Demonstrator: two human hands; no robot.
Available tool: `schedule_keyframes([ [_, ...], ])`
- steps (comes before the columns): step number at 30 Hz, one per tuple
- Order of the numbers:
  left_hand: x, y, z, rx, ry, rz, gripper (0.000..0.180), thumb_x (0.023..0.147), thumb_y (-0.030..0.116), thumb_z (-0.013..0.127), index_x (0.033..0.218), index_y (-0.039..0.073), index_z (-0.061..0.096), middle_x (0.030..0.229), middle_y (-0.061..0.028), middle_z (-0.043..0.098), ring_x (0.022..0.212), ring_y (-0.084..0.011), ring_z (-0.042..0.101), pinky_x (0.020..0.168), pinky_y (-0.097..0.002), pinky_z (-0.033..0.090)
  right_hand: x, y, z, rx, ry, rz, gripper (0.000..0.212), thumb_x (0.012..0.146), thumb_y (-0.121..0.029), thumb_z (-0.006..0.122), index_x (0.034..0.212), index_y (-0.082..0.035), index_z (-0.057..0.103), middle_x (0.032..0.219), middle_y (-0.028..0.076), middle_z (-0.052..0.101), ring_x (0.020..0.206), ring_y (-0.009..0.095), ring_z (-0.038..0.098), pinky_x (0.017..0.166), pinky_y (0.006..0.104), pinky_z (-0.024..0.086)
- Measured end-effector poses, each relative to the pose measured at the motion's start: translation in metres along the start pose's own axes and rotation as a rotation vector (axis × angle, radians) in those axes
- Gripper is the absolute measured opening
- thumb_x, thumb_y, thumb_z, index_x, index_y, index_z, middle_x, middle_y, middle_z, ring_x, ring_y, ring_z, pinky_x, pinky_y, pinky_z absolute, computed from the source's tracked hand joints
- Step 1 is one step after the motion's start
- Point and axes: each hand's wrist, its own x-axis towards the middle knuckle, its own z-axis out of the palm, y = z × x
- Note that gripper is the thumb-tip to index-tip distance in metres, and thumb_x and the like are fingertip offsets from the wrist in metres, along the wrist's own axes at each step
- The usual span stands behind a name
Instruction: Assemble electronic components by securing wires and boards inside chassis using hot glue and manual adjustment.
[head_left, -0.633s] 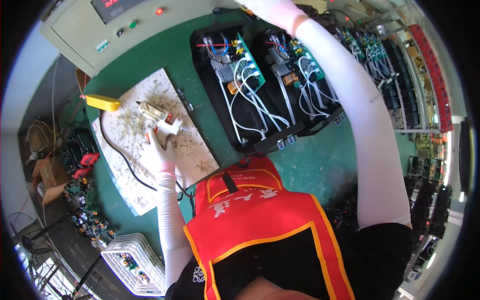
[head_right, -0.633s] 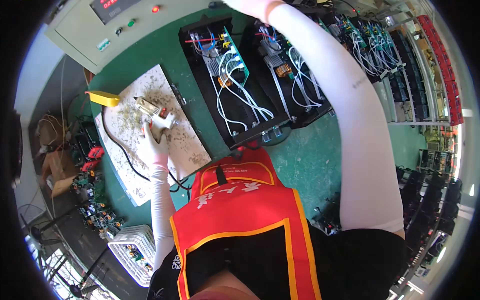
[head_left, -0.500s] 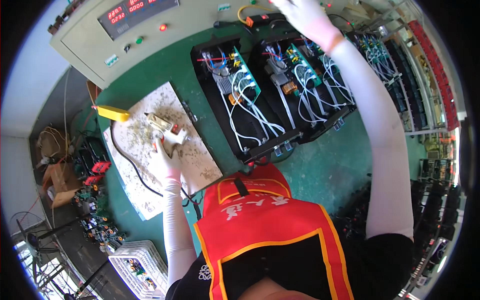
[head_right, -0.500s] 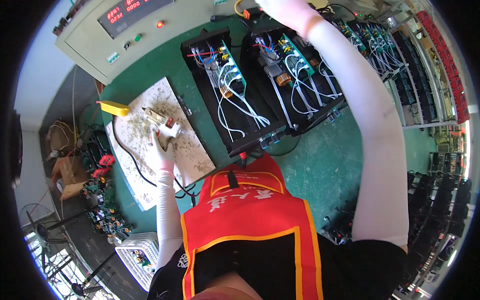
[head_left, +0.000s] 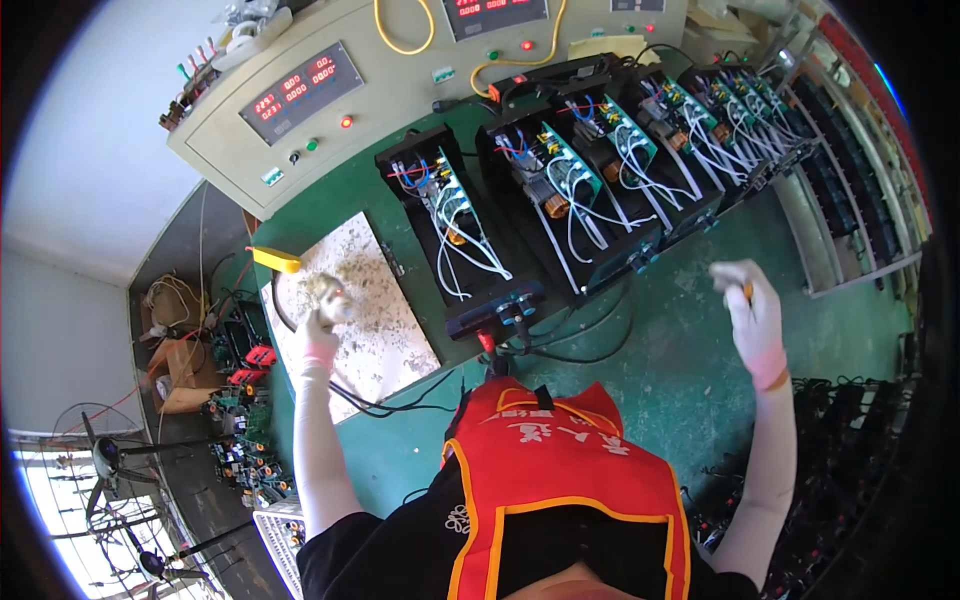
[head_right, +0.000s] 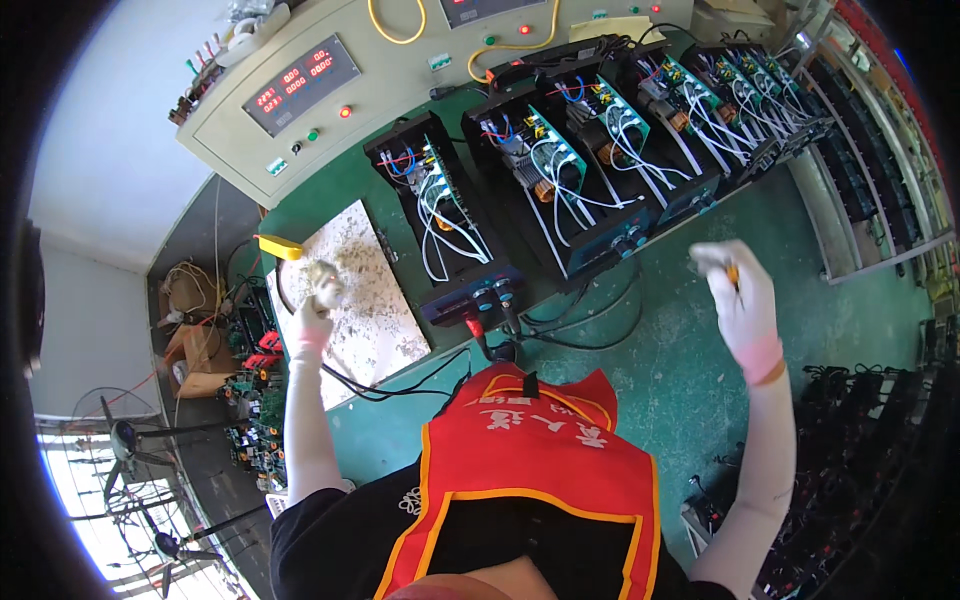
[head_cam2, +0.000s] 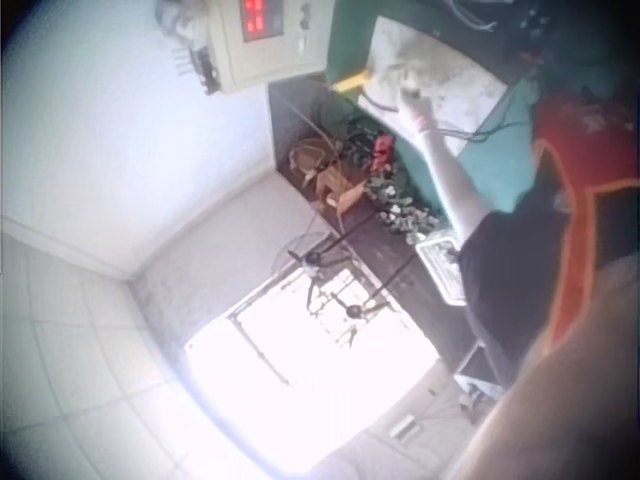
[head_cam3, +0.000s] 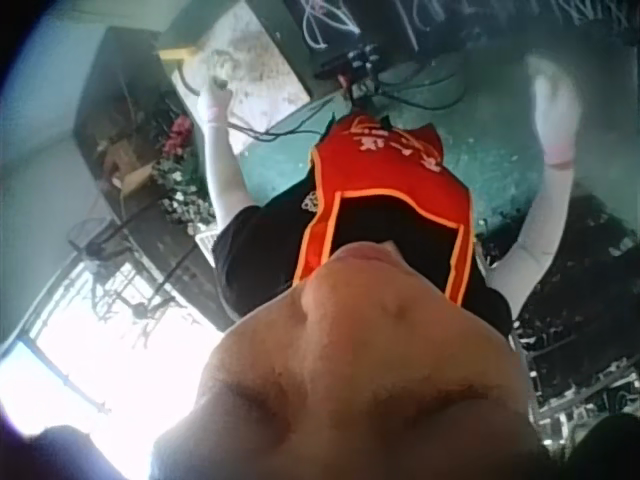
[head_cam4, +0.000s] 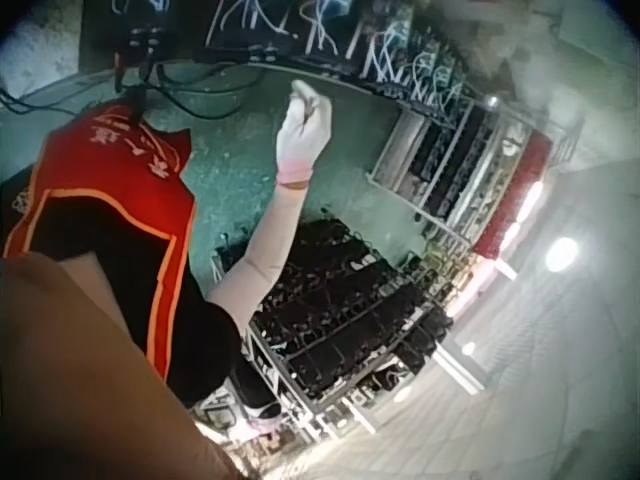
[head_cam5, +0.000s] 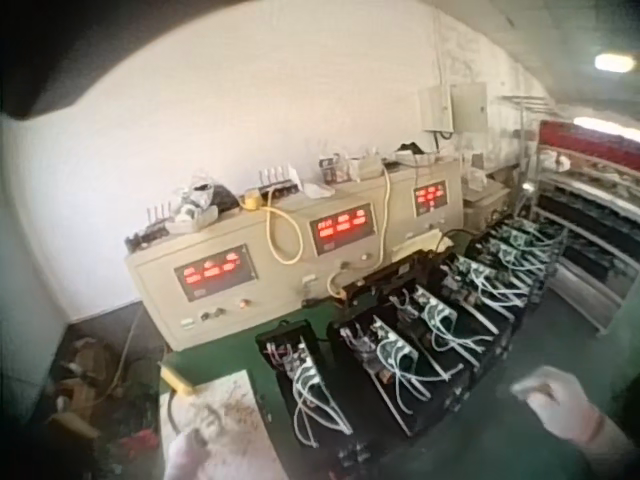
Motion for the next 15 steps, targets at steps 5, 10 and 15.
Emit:
schedule_keyframes([
  [5,-0.050,-0.028,-0.075,-1.095,-0.079,-0.126,0.027,0.086,0.014,0.054,0.097,-0.009,0.063,0.065,-0.0076,0.057,0.059,-0.0165,0.056,0.059,-0.0310,0.050,-0.061,0.053,0.018,0.245,-0.027,0.180,0.039,0.096,-0.021,0.043,0.129,-0.004,0.055,0.093,0.004,0.051,0.078,0.010,0.045,0.074,0.0238,0.040],
  [10,-0.083,0.054,-0.155,-1.806,0.045,0.100,0.048,0.094,0.023,0.053,0.139,0.010,0.040,0.124,-0.0127,0.054,0.076,-0.0127,0.048,0.073,-0.0302,0.044,-0.065,0.046,0.100,0.172,-0.083,0.234,0.028,0.087,-0.010,0.057,0.114,-0.004,0.065,0.095,0.010,0.061,0.083,0.016,0.058,0.077,0.0294,0.047],
  [15,-0.061,0.109,-0.183,-1.890,-0.130,0.430,0.052,0.093,0.025,0.055,0.138,0.009,0.036,0.126,-0.0124,0.049,0.067,-0.0125,0.038,0.068,-0.0304,0.039,-0.043,-0.022,0.161,0.366,-0.168,0.278,0.017,0.087,-0.010,0.061,0.100,-0.001,0.069,0.084,0.010,0.069,0.071,0.016,0.066,0.066,0.0274,0.051],
])
